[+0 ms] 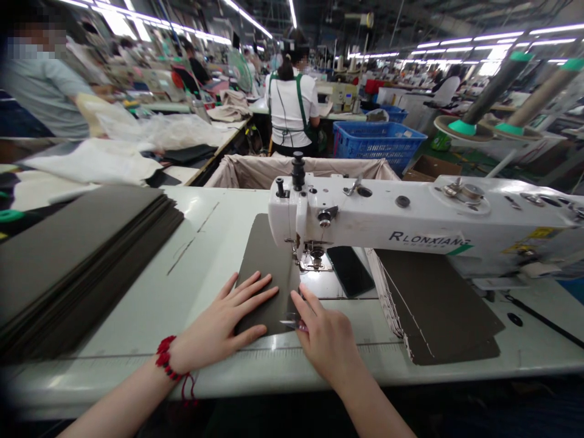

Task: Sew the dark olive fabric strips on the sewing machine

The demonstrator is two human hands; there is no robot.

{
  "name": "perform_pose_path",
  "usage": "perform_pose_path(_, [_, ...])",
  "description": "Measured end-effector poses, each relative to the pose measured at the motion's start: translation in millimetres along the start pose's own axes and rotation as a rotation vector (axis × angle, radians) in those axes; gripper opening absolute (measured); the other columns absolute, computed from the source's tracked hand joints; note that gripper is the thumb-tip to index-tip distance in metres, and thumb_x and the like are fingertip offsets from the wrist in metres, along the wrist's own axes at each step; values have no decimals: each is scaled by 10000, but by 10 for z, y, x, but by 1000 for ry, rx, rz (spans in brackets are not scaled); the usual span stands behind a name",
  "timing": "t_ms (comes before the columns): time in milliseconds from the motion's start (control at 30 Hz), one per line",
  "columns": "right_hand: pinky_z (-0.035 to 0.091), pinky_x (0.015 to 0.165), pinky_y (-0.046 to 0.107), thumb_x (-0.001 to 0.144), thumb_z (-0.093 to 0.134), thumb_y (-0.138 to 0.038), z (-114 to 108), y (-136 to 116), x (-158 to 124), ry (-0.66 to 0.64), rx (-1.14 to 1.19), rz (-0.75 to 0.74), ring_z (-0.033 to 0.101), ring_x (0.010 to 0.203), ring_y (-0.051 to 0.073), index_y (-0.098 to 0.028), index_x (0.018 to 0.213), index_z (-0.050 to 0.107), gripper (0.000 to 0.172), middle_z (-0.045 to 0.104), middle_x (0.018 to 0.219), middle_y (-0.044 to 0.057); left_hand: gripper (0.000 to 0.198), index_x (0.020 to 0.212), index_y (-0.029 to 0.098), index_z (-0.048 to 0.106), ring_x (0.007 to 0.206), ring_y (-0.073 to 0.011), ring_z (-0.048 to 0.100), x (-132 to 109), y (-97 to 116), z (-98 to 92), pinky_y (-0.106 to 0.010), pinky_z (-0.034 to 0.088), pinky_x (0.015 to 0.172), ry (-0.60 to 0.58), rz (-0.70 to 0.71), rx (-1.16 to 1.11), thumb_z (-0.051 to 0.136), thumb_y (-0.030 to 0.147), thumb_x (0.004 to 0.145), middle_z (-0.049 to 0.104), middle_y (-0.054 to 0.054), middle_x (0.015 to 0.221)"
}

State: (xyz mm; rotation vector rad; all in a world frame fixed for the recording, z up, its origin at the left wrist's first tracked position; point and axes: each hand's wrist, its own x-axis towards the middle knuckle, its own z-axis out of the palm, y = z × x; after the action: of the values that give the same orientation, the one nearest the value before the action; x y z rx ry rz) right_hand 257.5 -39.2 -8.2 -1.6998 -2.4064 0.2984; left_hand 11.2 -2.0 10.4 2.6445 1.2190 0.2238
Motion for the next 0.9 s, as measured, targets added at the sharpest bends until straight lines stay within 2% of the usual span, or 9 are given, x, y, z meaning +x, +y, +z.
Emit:
perform_pose_path(400, [511,791,333,852,468,-172,-13,0,5,7,1,-8,648,972,187,-292,1464,343,636,310,1545,15,644,1516,318,226,1442,-293,203,4,-14,22,-534,58,1175,16,10,7,433,537,947,252,-24,1563])
perform_pose_path(900, [523,782,353,869,472,-187,42,32,-6,34,4,-19,647,981,195,-305,1458,338,615,312,1542,-26,674,1530,287,179,1449,-276,182,7,-28,82,-512,109,1181,63,-23,88,404,552,953,212,-35,1576])
